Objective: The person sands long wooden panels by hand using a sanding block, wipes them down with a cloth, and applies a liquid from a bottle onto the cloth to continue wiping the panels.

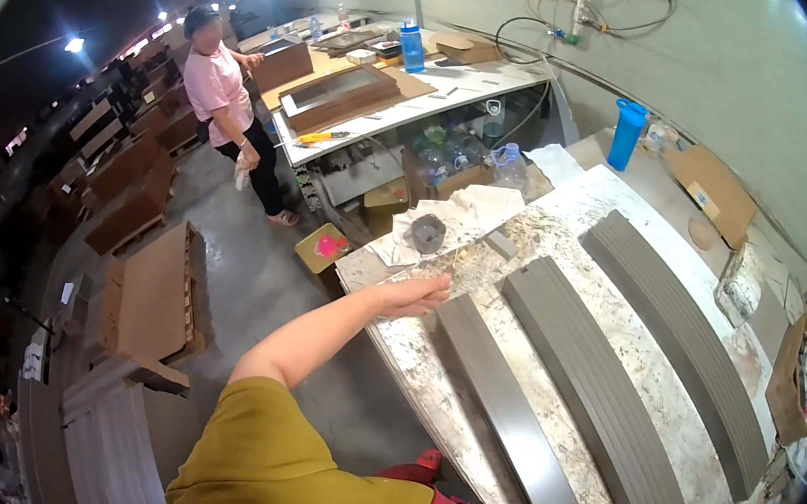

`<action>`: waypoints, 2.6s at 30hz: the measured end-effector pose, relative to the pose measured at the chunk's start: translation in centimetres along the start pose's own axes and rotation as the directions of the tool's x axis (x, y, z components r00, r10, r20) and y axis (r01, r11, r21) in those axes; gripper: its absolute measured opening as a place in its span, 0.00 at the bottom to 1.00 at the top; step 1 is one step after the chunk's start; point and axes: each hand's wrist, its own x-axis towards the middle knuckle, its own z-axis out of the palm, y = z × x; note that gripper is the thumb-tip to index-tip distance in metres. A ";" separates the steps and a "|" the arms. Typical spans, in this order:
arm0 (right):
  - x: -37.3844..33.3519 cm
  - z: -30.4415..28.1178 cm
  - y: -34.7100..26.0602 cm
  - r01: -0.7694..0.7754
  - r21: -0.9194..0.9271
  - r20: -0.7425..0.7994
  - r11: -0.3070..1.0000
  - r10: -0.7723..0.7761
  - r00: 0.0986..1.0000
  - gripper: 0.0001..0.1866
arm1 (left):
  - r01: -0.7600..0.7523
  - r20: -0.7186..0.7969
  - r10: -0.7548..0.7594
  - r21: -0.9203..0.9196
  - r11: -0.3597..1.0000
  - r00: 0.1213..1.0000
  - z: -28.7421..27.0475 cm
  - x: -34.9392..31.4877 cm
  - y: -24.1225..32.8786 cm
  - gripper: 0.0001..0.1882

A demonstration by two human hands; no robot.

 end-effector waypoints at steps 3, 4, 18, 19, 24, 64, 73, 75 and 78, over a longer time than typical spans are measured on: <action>1.6 -2.2 3.7 -0.164 0.081 0.092 0.983 0.157 0.983 0.39 | 0.039 0.102 -0.053 0.128 0.991 0.993 4.8 -3.1 3.3 0.42; 1.9 -2.6 4.9 -0.210 0.099 0.123 0.973 0.198 0.973 0.39 | 0.044 0.118 -0.071 0.218 0.975 0.990 5.4 -3.3 3.5 0.43; -8.7 -9.3 18.7 -0.513 0.326 0.189 0.795 0.477 0.859 0.45 | -0.083 -0.054 0.098 0.233 0.969 0.994 3.8 1.7 -1.1 0.42; -8.9 -9.0 18.5 -0.528 0.295 0.220 0.796 0.482 0.848 0.45 | -0.102 -0.045 0.108 0.135 0.986 0.993 0.3 3.3 -4.6 0.40; -13.1 -10.9 21.1 -0.535 0.393 0.213 0.748 0.492 0.844 0.47 | -0.028 -0.231 0.035 0.033 0.999 0.972 3.6 -0.2 -0.6 0.29; -6.2 0.6 3.8 0.506 -0.660 0.365 0.556 -0.351 0.862 0.35 | -0.603 0.703 0.308 0.710 -0.363 0.642 33.2 3.2 3.3 0.41; -5.5 0.0 3.5 0.546 -0.644 0.415 0.536 -0.355 0.838 0.39 | -0.530 0.645 0.372 0.763 -0.371 0.668 34.6 4.0 3.5 0.38; -5.9 -0.1 3.8 0.558 -0.661 0.415 0.502 -0.375 0.829 0.41 | -0.573 0.679 0.409 0.734 -0.364 0.610 34.7 4.1 3.0 0.37; -6.0 0.7 3.4 0.525 -0.715 0.443 0.462 -0.283 0.851 0.42 | -0.547 0.607 0.356 0.795 -0.264 0.711 34.1 4.2 2.9 0.35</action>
